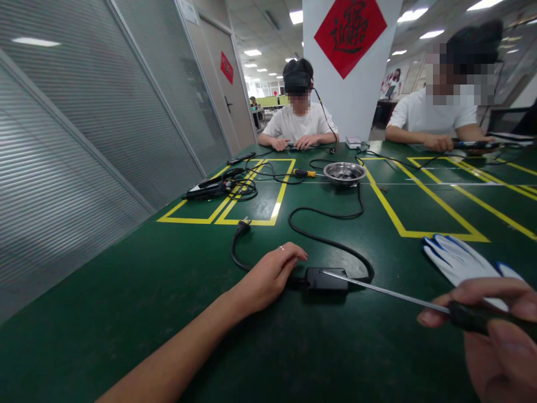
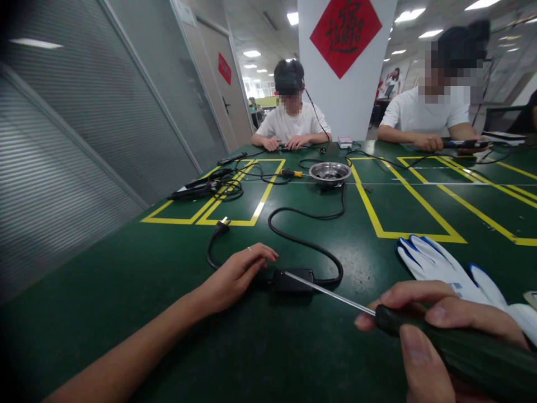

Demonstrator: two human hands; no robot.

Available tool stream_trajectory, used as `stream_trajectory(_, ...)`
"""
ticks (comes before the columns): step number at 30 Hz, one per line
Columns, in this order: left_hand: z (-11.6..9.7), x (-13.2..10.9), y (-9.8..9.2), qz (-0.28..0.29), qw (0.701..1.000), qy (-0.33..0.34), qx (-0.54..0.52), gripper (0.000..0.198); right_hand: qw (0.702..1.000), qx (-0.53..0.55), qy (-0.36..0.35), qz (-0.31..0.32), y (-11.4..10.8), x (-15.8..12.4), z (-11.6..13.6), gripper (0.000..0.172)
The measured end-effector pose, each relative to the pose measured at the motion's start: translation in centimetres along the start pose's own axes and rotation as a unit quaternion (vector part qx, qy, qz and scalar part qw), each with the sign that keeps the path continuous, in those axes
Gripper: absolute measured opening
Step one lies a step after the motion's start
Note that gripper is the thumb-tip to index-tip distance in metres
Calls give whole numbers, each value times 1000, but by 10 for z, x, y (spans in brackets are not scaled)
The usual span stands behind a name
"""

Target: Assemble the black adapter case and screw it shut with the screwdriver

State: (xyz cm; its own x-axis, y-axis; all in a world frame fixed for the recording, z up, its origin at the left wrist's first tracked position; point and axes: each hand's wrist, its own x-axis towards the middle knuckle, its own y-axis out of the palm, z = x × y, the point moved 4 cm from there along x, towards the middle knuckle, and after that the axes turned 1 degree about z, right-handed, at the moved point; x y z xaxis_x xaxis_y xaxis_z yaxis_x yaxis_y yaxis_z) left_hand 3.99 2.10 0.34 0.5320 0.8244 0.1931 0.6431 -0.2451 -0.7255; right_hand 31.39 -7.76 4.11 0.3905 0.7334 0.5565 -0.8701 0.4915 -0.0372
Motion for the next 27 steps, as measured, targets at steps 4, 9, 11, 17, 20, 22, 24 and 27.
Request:
stream_trajectory(4,-2,-1,1,7,1000,15,-12,21,999,27,27,8,8,-4,9,24)
stream_trajectory(9,-6,-1,1,13,1000,22,-12,21,997,33,-34,57,5,-1,-3,27)
stream_trajectory(11,-7,-1,1,14,1000,23,-13,21,998,42,-11,48,5,-3,-4,26)
stream_trajectory(17,-9,0,-1,16,999,25,-11,22,997,55,36,27,14,-13,1,25)
stream_trajectory(20,-11,0,-1,17,999,24,-17,21,997,57,27,37,16,-15,-2,29)
stream_trajectory(22,-13,0,-2,22,999,26,-23,19,998,56,18,37,17,-15,-2,30)
stream_trajectory(24,-17,-1,-2,36,998,35,-29,15,998,52,18,39,18,-14,-1,29)
stream_trajectory(27,-21,-3,-2,58,996,50,-36,10,997,53,22,45,21,-11,2,27)
